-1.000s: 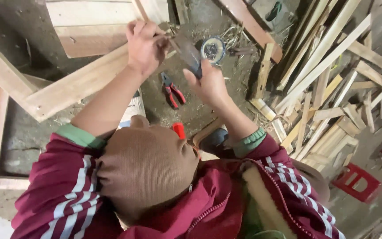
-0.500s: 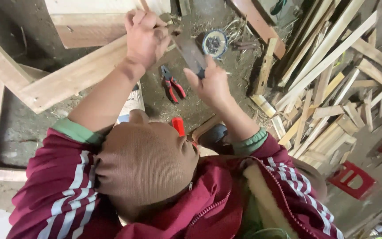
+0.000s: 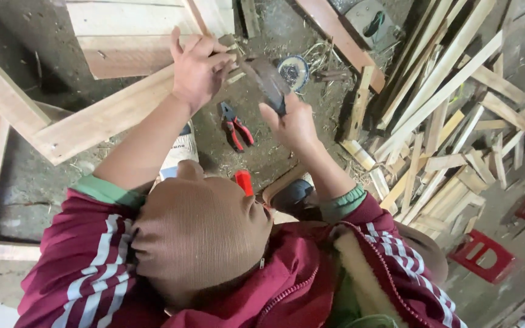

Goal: The person sits on the ground assembling wooden frame pieces, hammering nails into the joints. They take nails from a small bowl, position a wooden strip across the frame, hammer nails in, and press or reposition the pieces between nails.

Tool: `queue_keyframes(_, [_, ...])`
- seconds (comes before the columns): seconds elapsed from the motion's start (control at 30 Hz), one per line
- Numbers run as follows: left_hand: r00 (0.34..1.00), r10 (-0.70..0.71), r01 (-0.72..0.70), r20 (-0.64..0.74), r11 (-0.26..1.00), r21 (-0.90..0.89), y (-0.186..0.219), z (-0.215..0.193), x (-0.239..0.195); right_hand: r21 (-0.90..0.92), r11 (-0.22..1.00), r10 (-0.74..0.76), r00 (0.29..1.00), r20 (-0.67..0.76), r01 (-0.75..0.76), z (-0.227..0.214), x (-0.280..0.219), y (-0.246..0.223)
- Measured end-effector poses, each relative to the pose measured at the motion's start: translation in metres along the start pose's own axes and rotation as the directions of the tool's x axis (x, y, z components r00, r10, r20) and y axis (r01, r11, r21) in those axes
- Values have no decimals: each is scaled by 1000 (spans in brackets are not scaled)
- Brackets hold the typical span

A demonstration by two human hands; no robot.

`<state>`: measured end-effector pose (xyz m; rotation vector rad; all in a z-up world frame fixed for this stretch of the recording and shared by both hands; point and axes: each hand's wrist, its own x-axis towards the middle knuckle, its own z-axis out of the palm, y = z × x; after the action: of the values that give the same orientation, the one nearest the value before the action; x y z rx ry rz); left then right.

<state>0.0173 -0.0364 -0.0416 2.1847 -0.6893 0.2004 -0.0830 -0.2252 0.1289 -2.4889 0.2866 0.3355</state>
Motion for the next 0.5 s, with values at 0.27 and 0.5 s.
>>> queue_keyframes(0.27, [998, 30, -23, -51, 989, 144, 9, -2, 5, -13, 1000, 5, 1000, 26, -5, -1, 5, -3])
queue_keyframes(0.5, [998, 64, -59, -29, 987, 150, 7, -4, 4, -131, 989, 86, 986, 145, -67, 7, 16, 4])
